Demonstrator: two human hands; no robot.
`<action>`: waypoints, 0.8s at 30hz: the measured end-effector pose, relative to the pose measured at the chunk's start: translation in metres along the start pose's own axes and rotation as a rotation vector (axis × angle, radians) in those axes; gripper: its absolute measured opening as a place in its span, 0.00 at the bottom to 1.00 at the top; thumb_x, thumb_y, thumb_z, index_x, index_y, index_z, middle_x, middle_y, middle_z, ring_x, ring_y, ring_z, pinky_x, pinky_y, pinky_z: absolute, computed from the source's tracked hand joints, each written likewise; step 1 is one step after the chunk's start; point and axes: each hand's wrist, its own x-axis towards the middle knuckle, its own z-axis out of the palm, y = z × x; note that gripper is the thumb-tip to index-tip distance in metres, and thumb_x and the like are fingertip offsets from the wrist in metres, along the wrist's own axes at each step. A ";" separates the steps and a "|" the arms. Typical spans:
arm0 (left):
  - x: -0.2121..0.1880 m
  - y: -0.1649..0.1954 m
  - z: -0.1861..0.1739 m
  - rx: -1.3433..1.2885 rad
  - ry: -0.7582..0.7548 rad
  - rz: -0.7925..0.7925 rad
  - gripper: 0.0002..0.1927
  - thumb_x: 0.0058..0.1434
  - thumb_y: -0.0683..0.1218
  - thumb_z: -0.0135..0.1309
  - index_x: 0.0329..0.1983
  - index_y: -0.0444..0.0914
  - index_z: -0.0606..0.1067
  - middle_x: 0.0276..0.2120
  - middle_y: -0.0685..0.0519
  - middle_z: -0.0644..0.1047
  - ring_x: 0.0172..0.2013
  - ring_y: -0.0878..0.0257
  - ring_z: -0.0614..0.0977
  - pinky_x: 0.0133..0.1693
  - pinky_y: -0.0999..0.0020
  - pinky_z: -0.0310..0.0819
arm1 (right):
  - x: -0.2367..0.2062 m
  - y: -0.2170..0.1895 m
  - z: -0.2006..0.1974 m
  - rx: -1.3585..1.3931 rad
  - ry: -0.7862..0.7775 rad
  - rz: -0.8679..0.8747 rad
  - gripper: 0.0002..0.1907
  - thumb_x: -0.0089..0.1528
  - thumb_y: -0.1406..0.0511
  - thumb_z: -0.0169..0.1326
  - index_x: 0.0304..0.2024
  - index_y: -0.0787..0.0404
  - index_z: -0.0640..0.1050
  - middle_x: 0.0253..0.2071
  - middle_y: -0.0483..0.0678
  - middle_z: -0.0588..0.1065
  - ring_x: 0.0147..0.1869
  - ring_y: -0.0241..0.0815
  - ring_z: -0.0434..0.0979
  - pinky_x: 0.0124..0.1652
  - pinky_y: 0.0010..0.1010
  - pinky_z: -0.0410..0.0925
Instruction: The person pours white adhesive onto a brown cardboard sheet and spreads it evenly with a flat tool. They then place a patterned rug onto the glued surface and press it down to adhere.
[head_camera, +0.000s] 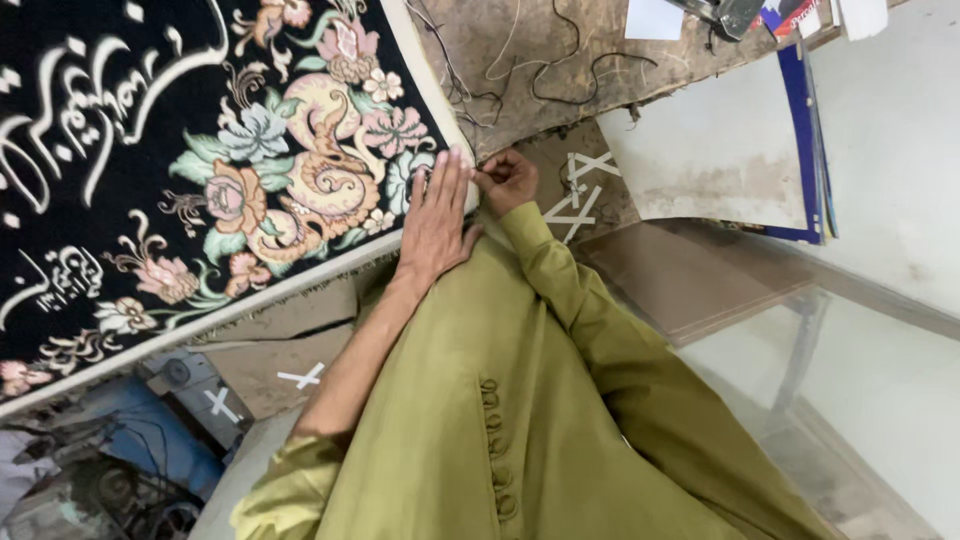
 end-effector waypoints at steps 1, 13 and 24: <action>0.004 0.005 -0.003 0.008 -0.023 0.003 0.51 0.61 0.65 0.52 0.77 0.29 0.53 0.77 0.39 0.48 0.77 0.48 0.45 0.73 0.46 0.40 | 0.000 0.001 -0.001 -0.002 -0.013 -0.028 0.12 0.54 0.78 0.67 0.33 0.63 0.75 0.31 0.44 0.78 0.35 0.31 0.78 0.36 0.24 0.73; 0.014 -0.012 -0.001 -0.656 0.125 0.028 0.66 0.43 0.53 0.55 0.79 0.30 0.34 0.80 0.40 0.45 0.80 0.48 0.47 0.76 0.46 0.33 | -0.012 -0.022 0.000 -0.313 -0.036 -0.215 0.12 0.57 0.73 0.69 0.39 0.62 0.77 0.35 0.45 0.80 0.37 0.33 0.81 0.38 0.27 0.76; -0.008 -0.045 -0.022 -1.249 0.397 0.090 0.56 0.54 0.53 0.54 0.83 0.35 0.42 0.83 0.45 0.43 0.82 0.51 0.42 0.79 0.55 0.32 | -0.020 -0.028 -0.002 -1.170 -0.089 -0.965 0.19 0.59 0.67 0.56 0.53 0.52 0.83 0.55 0.43 0.79 0.55 0.49 0.76 0.51 0.44 0.67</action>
